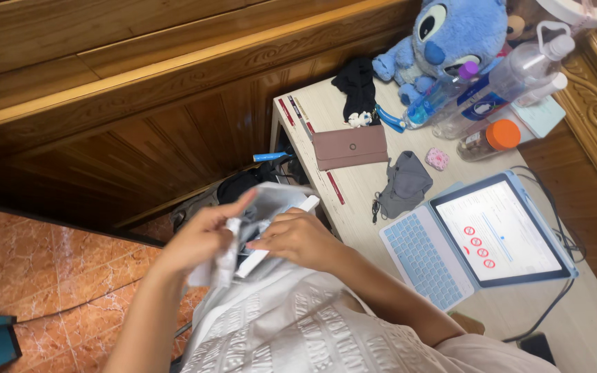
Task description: The person unpacks a white padded mailer and a clear plastic bag, then places the plastic bag on a desk. They open a black bag, remove a yellow envelope and a blue card, and place them on the desk. The person then rummages through the black bag and removes a small wrapped item.
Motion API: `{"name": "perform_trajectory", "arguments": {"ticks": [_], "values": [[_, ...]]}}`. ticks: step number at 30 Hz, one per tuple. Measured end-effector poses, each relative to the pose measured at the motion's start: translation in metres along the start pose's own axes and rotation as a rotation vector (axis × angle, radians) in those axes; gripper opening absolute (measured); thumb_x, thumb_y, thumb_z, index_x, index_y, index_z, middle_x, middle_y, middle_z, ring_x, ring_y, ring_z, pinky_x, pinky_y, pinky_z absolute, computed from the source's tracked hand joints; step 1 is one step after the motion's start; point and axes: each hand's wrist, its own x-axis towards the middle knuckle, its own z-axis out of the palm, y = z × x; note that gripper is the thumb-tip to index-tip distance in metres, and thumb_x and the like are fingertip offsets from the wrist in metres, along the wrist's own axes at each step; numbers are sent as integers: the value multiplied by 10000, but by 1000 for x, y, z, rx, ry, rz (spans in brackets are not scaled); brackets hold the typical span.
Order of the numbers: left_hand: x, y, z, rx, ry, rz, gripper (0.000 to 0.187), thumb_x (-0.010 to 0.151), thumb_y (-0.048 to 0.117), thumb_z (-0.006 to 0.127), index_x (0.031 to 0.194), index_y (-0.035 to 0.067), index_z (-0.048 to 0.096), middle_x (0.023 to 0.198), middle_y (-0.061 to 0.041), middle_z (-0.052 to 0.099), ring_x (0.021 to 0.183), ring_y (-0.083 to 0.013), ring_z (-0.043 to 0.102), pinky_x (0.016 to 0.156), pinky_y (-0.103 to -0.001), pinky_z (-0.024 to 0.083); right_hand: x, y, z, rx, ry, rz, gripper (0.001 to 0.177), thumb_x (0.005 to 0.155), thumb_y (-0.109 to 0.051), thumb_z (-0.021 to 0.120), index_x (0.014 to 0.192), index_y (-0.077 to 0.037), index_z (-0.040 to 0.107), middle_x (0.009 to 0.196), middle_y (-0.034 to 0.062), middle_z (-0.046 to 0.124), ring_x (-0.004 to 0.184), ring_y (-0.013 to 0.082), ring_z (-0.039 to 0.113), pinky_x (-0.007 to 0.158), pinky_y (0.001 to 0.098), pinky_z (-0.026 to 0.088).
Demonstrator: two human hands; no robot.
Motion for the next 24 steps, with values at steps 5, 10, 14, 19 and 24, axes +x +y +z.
{"name": "perform_trajectory", "arguments": {"ticks": [5,10,14,19,24], "values": [[8,-3,31,-41,-21,-47,890,734,-174,433,1519,226,561,905,27,642,637,-51,431,556,-204,391,18,32,54,-153,-299,95,140,812,-206,766,711,-112,748,799,66,718,808,275,686,754,433,522],[-7,-14,26,-237,119,2,884,709,-196,426,1493,192,552,1039,68,714,731,-1,538,656,-157,452,40,34,70,-43,-195,-121,62,785,-180,726,784,-120,743,851,73,708,835,295,684,734,449,523],[-47,-32,-6,-238,332,117,917,716,-199,428,1535,189,568,910,-28,617,674,-59,465,594,-206,417,79,17,43,103,-340,-253,371,785,-374,785,990,-65,758,924,66,715,966,295,668,856,441,523],[-130,-43,-36,-692,207,648,852,718,-281,330,1504,-24,533,1127,-93,746,921,-87,655,790,-202,527,138,-15,10,92,-162,-530,781,712,-557,839,1337,-124,662,1409,85,644,1322,304,574,1110,459,447],[-190,-46,-41,-449,593,341,765,676,-162,383,1391,91,483,1215,-120,759,1055,-129,667,873,-232,515,209,-66,45,-6,-377,-645,1391,380,-597,942,1483,19,360,1516,317,377,1367,483,387,1059,646,287]]}}
